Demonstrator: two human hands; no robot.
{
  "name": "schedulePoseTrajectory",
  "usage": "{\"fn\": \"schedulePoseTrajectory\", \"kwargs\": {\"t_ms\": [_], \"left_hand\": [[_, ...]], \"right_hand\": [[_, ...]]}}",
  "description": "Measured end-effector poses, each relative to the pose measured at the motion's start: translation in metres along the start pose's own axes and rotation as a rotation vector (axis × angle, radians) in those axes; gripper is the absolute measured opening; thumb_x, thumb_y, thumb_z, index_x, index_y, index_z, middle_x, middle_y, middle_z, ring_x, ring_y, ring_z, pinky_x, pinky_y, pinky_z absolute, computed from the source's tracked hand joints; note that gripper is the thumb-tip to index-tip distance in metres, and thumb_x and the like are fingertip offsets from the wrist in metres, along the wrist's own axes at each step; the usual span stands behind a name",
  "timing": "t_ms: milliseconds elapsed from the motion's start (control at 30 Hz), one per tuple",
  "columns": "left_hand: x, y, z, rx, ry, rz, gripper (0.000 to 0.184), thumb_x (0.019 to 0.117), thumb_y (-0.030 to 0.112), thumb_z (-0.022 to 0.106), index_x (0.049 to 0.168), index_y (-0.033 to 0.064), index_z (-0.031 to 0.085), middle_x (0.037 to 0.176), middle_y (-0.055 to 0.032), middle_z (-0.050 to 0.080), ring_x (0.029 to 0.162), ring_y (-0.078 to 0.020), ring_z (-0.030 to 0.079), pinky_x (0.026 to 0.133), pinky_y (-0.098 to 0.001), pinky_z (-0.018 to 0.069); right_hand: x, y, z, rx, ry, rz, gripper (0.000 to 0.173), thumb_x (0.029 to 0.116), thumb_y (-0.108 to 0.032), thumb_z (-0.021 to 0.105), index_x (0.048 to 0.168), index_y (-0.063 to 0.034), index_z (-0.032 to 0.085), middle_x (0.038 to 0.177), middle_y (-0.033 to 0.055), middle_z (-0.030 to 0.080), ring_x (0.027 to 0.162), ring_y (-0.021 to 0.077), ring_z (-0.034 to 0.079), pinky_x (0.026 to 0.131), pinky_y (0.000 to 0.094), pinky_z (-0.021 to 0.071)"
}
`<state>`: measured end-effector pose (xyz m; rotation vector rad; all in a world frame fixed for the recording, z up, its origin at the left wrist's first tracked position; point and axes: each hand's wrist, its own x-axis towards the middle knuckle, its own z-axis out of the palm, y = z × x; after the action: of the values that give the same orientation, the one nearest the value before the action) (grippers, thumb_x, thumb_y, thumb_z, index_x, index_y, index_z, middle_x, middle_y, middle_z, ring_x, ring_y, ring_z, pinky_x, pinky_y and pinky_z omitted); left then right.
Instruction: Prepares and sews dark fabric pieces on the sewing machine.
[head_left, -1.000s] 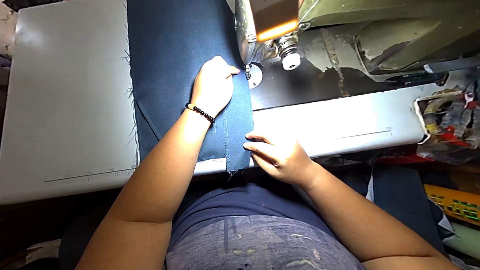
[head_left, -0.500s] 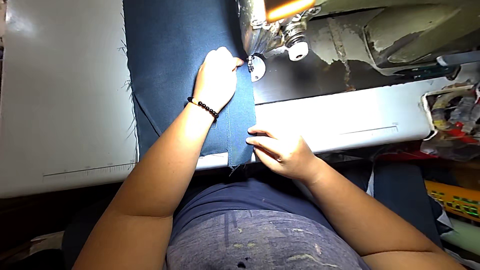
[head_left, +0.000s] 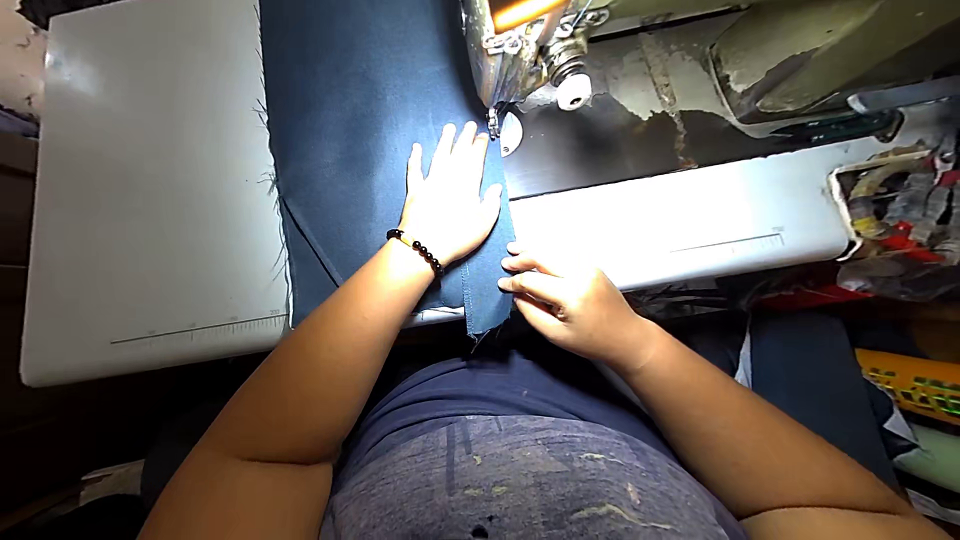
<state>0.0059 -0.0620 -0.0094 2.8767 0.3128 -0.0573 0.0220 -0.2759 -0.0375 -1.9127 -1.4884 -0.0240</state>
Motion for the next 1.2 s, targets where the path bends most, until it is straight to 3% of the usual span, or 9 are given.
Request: {"fn": "schedulePoseTrajectory", "kwargs": {"t_ms": [433, 567, 633, 733, 833, 933, 1100, 1200], "left_hand": [[0.002, 0.000, -0.001, -0.003, -0.004, 0.005, 0.067, 0.1050, 0.045, 0.034, 0.162, 0.0107, 0.030, 0.171, -0.0059, 0.023, 0.160, -0.0265, 0.012, 0.121, -0.0691, 0.0054], [0.006, 0.000, -0.004, 0.016, 0.012, -0.031, 0.066, 0.1044, 0.048, 0.035, 0.162, 0.0175, 0.032, 0.173, -0.0007, 0.018, 0.160, -0.0317, 0.005, 0.114, -0.0788, -0.0009], [0.011, -0.001, -0.008, 0.026, -0.008, -0.064, 0.067, 0.1041, 0.052, 0.034, 0.164, 0.0215, 0.030, 0.174, 0.0010, 0.014, 0.160, -0.0346, 0.006, 0.111, -0.0811, 0.0016], [0.010, -0.003, -0.018, -0.027, -0.103, -0.070, 0.068, 0.1061, 0.053, 0.036, 0.166, 0.0223, 0.023, 0.174, 0.0011, 0.009, 0.160, -0.0335, 0.007, 0.112, -0.0787, 0.0076], [-0.013, -0.006, -0.014, -0.137, -0.069, 0.000, 0.072, 0.1046, 0.045, 0.044, 0.165, 0.0132, 0.021, 0.174, -0.0055, 0.010, 0.160, -0.0283, 0.010, 0.116, -0.0760, 0.0079], [-0.050, -0.003, 0.000, -0.197, 0.019, 0.090, 0.067, 0.1030, 0.037, 0.045, 0.163, 0.0100, 0.029, 0.172, -0.0104, 0.017, 0.159, -0.0269, 0.017, 0.120, -0.0722, 0.0101], [-0.087, 0.009, 0.016, -0.152, 0.077, 0.178, 0.055, 0.1023, 0.035, 0.043, 0.152, 0.0135, 0.050, 0.169, -0.0063, 0.028, 0.158, -0.0261, 0.019, 0.122, -0.0663, 0.0128], [-0.090, 0.011, 0.019, -0.153, 0.111, 0.203, 0.050, 0.1020, 0.032, 0.042, 0.146, 0.0137, 0.056, 0.166, -0.0052, 0.037, 0.157, -0.0270, 0.024, 0.122, -0.0666, 0.0126]], "right_hand": [[0.002, 0.000, -0.005, 0.017, -0.014, -0.008, 0.026, 0.0937, -0.016, 0.056, 0.098, -0.0104, 0.081, 0.115, 0.0093, 0.075, 0.122, 0.0269, 0.065, 0.099, 0.0457, 0.0520], [0.004, 0.003, -0.005, 0.002, -0.007, 0.011, 0.025, 0.0937, -0.015, 0.056, 0.099, -0.0095, 0.080, 0.120, 0.0105, 0.074, 0.126, 0.0273, 0.064, 0.103, 0.0450, 0.0504], [0.005, 0.005, -0.003, 0.002, 0.010, 0.027, 0.025, 0.0930, -0.013, 0.056, 0.100, -0.0081, 0.080, 0.123, 0.0122, 0.073, 0.128, 0.0280, 0.063, 0.106, 0.0448, 0.0496], [0.002, 0.008, 0.000, -0.035, 0.035, -0.005, 0.026, 0.0936, -0.014, 0.056, 0.102, -0.0097, 0.080, 0.126, 0.0120, 0.072, 0.118, 0.0267, 0.066, 0.096, 0.0441, 0.0515], [-0.006, 0.012, 0.004, -0.047, 0.107, -0.119, 0.023, 0.0945, -0.014, 0.060, 0.104, -0.0122, 0.081, 0.123, 0.0120, 0.073, 0.107, 0.0261, 0.069, 0.086, 0.0420, 0.0531], [-0.008, 0.013, 0.008, -0.058, 0.159, -0.179, 0.022, 0.0954, -0.012, 0.061, 0.103, -0.0127, 0.082, 0.118, 0.0126, 0.075, 0.104, 0.0239, 0.071, 0.083, 0.0387, 0.0540], [-0.008, 0.015, 0.010, -0.071, 0.181, -0.210, 0.022, 0.0957, -0.012, 0.061, 0.103, -0.0116, 0.082, 0.112, 0.0106, 0.076, 0.102, 0.0226, 0.070, 0.084, 0.0368, 0.0535], [-0.009, 0.016, 0.010, -0.054, 0.193, -0.200, 0.022, 0.0950, -0.012, 0.062, 0.104, -0.0110, 0.082, 0.112, 0.0110, 0.076, 0.099, 0.0224, 0.071, 0.080, 0.0372, 0.0546]]}}
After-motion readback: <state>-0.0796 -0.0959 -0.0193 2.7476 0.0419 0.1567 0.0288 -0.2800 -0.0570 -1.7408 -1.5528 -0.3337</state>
